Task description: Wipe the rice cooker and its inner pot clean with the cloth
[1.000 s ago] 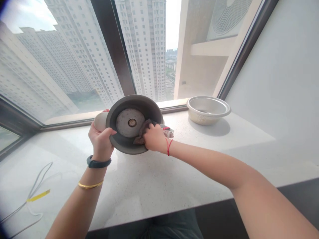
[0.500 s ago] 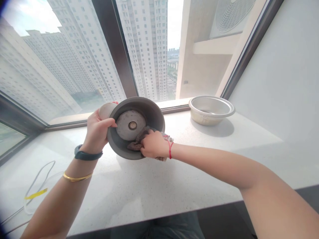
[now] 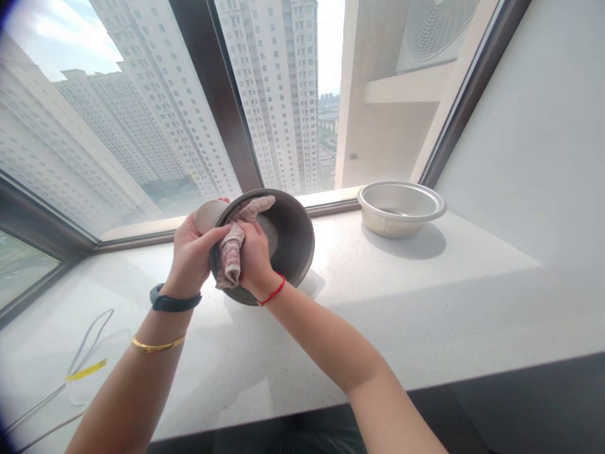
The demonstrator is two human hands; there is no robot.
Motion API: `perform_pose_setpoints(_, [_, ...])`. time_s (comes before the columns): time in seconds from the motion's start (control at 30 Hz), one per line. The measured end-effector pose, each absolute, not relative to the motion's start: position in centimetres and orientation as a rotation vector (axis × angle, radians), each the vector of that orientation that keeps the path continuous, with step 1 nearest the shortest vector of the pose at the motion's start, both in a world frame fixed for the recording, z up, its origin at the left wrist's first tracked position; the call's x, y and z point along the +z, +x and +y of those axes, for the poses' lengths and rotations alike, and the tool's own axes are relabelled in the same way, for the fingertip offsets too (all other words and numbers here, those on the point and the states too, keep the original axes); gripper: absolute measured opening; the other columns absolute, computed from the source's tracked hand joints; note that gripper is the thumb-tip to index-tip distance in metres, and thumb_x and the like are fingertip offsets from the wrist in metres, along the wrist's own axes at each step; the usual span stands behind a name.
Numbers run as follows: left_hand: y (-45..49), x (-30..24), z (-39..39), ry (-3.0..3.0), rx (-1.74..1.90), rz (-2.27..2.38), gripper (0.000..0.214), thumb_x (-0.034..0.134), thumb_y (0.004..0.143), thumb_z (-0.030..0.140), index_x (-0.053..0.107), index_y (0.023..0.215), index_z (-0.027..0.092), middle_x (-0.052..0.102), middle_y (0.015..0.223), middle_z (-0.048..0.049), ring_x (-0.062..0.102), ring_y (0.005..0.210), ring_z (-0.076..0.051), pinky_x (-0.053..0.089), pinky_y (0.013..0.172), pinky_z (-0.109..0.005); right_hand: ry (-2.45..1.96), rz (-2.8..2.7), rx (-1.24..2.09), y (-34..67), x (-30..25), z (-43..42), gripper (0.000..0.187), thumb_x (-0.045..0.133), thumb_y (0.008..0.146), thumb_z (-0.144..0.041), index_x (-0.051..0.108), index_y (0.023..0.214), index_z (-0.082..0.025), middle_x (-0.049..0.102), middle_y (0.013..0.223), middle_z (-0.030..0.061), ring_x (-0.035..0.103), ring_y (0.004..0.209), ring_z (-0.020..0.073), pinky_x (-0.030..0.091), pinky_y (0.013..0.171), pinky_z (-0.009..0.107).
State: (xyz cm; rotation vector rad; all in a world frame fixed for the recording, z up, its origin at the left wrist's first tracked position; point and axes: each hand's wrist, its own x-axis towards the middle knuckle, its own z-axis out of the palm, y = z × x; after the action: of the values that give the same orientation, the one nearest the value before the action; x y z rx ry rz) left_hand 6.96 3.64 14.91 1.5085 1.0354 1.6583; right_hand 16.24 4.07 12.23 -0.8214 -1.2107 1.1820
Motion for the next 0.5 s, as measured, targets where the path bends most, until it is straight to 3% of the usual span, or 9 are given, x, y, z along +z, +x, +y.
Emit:
perform_pose_setpoints(0.13, [6.7,14.8,2.8,1.435,1.688,1.000,0.053,0.074,0.062,0.012,0.072,0.115,0.016,0.074,0.107,-0.0067,0.068,0.101,-0.026,0.052,0.095,-0.037,-0.739,-1.115,1.186,15.6,10.7,2.1,0.035,0.042,0.087,-0.032,0.062,0.112,-0.019,0.068,0.110,0.0080,0.063,0.103,0.0215,0.051,0.089,0.031])
perform_pose_setpoints(0.23, [6.6,14.6,2.0,1.352,1.708,0.940,0.055,0.072,0.060,0.010,0.071,0.115,0.015,0.074,0.107,-0.0064,0.069,0.101,-0.025,0.053,0.094,-0.034,-0.716,-1.197,1.057,15.6,10.4,1.0,0.030,0.045,0.087,-0.030,0.064,0.109,-0.023,0.065,0.119,0.0054,0.059,0.113,0.0193,0.047,0.100,0.030])
perform_pose_setpoints(0.5, [6.8,12.7,1.0,1.253,1.727,0.849,0.061,0.068,0.059,0.010,0.068,0.119,0.021,0.072,0.113,-0.0045,0.068,0.104,-0.025,0.055,0.089,-0.031,-0.901,-1.053,0.662,16.0,12.1,2.9,0.035,0.039,0.097,-0.034,0.055,0.124,-0.018,0.049,0.134,0.0133,0.047,0.132,0.0201,0.033,0.117,0.039])
